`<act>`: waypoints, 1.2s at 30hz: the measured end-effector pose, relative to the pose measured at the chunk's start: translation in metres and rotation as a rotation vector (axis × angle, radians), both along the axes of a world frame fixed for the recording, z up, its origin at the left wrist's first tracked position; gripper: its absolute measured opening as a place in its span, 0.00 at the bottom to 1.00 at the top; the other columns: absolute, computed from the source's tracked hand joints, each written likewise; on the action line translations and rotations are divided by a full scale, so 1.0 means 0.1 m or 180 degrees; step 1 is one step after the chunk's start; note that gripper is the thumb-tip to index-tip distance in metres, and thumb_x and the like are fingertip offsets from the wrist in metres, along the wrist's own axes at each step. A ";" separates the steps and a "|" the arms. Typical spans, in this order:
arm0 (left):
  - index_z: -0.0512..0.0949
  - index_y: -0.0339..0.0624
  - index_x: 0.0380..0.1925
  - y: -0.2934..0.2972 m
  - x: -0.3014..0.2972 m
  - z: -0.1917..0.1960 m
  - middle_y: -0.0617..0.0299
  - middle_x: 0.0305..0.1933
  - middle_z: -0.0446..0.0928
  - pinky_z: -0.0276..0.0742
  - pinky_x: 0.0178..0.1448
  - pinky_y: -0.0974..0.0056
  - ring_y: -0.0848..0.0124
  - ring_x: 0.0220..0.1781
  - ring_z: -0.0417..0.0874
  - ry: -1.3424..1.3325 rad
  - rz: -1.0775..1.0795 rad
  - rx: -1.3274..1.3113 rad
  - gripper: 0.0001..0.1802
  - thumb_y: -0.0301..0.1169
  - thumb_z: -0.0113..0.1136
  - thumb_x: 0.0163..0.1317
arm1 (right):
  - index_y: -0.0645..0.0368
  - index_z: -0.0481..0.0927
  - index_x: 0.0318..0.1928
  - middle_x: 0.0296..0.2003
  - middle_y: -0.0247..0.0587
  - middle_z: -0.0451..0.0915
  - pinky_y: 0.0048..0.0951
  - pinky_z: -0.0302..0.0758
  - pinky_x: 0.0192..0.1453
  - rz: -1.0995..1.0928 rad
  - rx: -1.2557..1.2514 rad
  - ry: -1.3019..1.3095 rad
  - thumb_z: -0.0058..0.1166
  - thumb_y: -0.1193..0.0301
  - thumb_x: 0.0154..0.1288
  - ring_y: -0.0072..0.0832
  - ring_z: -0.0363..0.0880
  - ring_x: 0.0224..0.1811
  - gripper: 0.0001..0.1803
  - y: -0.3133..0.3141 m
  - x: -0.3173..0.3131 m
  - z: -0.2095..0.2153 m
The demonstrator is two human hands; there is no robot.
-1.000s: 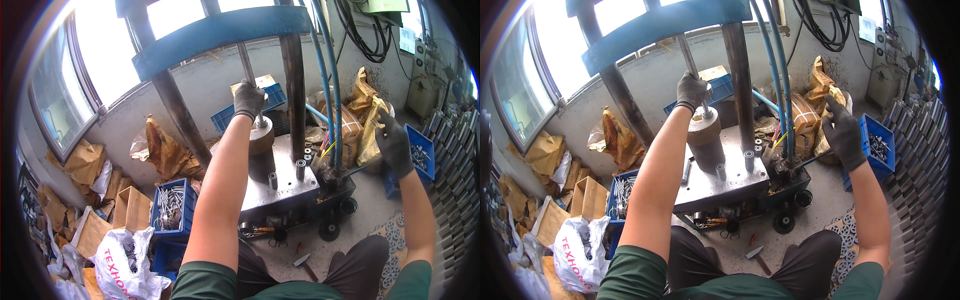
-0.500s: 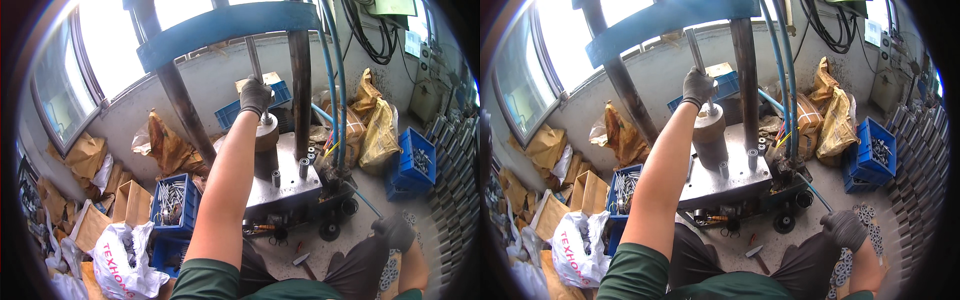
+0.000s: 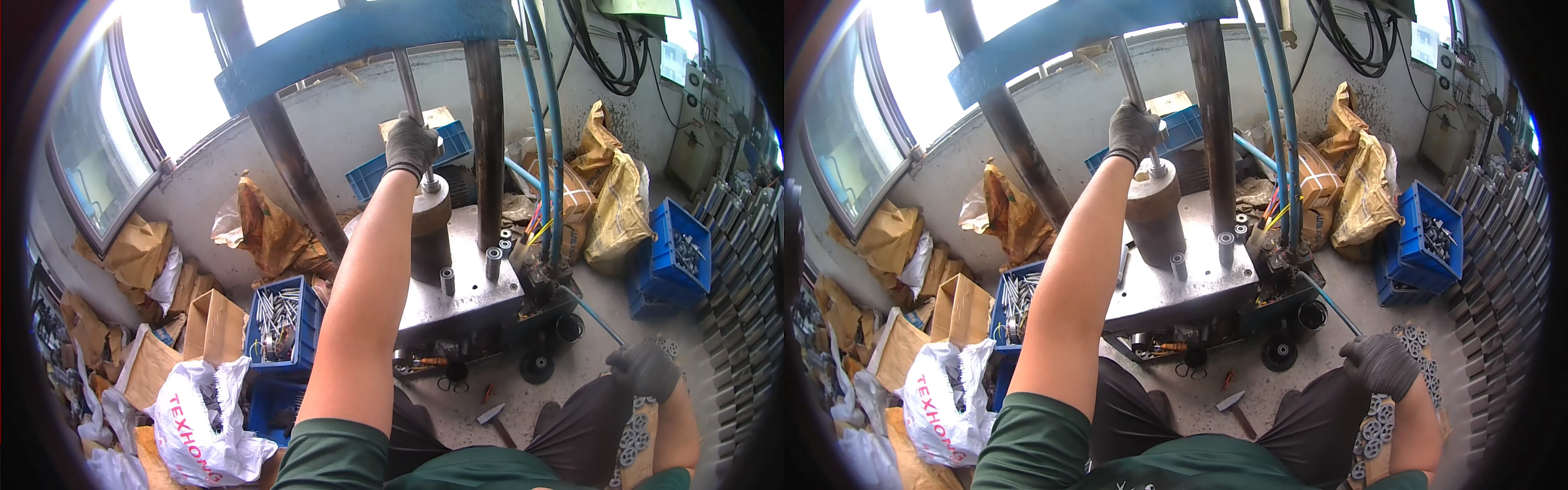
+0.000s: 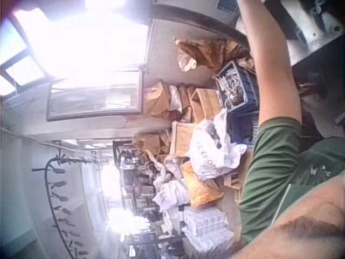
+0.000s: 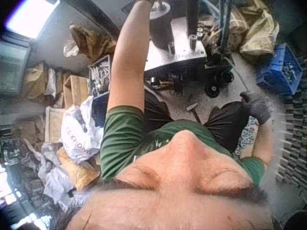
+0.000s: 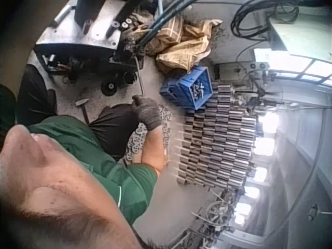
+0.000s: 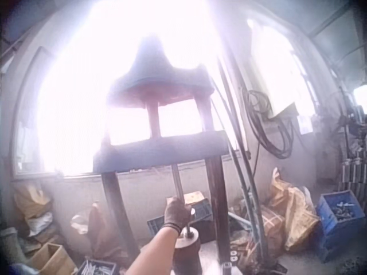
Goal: The recorder uses a press machine and hand tools to assemble cylindrical metal components with gears.
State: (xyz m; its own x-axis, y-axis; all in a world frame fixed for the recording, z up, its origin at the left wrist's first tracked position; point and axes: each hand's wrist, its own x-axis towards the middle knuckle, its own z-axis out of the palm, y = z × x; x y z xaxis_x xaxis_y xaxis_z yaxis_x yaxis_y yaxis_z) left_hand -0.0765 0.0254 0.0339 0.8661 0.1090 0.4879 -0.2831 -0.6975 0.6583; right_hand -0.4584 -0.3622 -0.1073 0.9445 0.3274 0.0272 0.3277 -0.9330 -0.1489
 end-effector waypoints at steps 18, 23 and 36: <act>0.74 0.38 0.50 0.02 -0.04 -0.02 0.44 0.37 0.86 0.86 0.53 0.51 0.50 0.44 0.90 -0.0113 0.0116 0.0105 0.21 0.31 0.68 0.58 | 0.55 0.89 0.41 0.36 0.50 0.87 0.45 0.83 0.48 -0.0264 -0.0019 0.0111 0.57 0.63 0.60 0.48 0.87 0.40 0.14 0.08 0.09 0.13; 0.75 0.38 0.50 0.09 0.10 -0.08 0.44 0.38 0.86 0.86 0.53 0.51 0.50 0.45 0.90 -0.0187 0.0090 0.0034 0.21 0.32 0.68 0.58 | 0.53 0.88 0.36 0.31 0.47 0.85 0.48 0.81 0.41 -0.0214 0.0140 -0.0066 0.58 0.68 0.57 0.48 0.86 0.34 0.09 0.06 0.08 0.06; 0.79 0.38 0.45 0.02 0.00 -0.08 0.45 0.39 0.87 0.86 0.52 0.52 0.51 0.44 0.90 -0.0255 0.0123 -0.0035 0.14 0.32 0.64 0.62 | 0.55 0.89 0.39 0.33 0.48 0.87 0.46 0.83 0.45 0.0097 -0.0138 -0.0083 0.59 0.65 0.60 0.48 0.87 0.36 0.12 0.00 0.06 0.04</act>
State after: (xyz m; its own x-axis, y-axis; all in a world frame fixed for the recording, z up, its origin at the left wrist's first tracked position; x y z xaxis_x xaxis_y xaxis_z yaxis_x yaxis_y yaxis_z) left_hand -0.0762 0.0273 0.0264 0.8193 0.1474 0.5541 -0.3082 -0.7017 0.6423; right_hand -0.4520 -0.3625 -0.1033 0.9332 0.3574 0.0369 0.3593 -0.9279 -0.0995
